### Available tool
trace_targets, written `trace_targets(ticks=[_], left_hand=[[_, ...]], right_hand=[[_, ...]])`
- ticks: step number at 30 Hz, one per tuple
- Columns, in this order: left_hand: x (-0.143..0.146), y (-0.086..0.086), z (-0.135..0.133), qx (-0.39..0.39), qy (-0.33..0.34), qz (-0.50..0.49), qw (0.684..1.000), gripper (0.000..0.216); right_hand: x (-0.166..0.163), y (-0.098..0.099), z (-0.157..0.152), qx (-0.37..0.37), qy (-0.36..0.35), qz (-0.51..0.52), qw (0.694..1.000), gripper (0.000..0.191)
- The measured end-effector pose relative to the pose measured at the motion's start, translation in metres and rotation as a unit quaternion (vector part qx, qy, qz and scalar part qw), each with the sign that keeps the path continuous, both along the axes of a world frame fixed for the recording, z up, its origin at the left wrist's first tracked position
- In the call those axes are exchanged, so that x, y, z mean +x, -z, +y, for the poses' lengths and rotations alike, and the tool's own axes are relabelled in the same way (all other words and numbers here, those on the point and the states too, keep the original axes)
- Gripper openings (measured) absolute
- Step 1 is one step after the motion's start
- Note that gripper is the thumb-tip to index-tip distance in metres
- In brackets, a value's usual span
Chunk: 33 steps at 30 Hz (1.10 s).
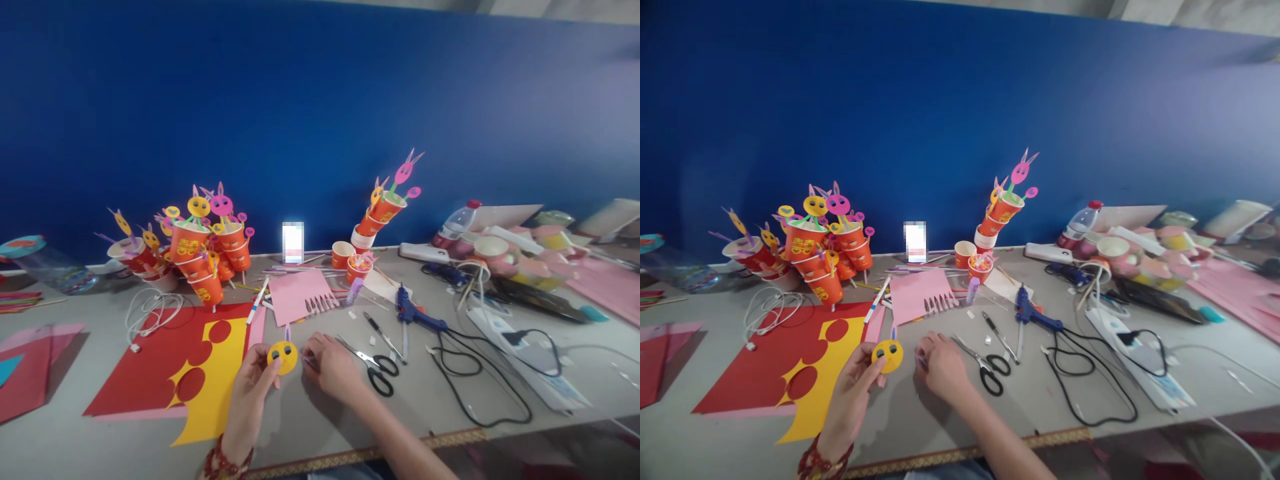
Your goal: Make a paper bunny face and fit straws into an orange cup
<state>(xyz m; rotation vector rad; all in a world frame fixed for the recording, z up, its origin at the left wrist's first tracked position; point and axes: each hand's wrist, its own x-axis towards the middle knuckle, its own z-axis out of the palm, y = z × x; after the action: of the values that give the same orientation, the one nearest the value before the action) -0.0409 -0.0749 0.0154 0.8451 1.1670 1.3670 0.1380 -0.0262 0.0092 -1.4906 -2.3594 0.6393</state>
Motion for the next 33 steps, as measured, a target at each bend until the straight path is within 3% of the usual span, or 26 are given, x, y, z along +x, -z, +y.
trace_targets(ticks=[11, 20, 27, 33], left_hand=[[-0.002, 0.003, 0.000, 0.004, 0.010, 0.013, 1.000, 0.025], [-0.006, 0.005, 0.001, 0.012, 0.005, 0.001, 1.000, 0.022], [-0.004, 0.006, 0.001, 0.008, 0.015, 0.007, 1.000, 0.022], [0.006, -0.001, -0.007, 0.004, 0.085, 0.038, 0.996, 0.021]], right_hand=[[0.000, -0.004, 0.001, -0.009, -0.012, -0.022, 1.000, 0.019], [-0.003, -0.004, 0.002, -0.051, 0.001, 0.004, 0.999, 0.014], [0.009, 0.005, 0.006, -0.120, 0.057, 0.158, 0.978, 0.009], [0.026, 0.012, 0.015, -0.192, 0.095, 0.353, 0.911, 0.027]])
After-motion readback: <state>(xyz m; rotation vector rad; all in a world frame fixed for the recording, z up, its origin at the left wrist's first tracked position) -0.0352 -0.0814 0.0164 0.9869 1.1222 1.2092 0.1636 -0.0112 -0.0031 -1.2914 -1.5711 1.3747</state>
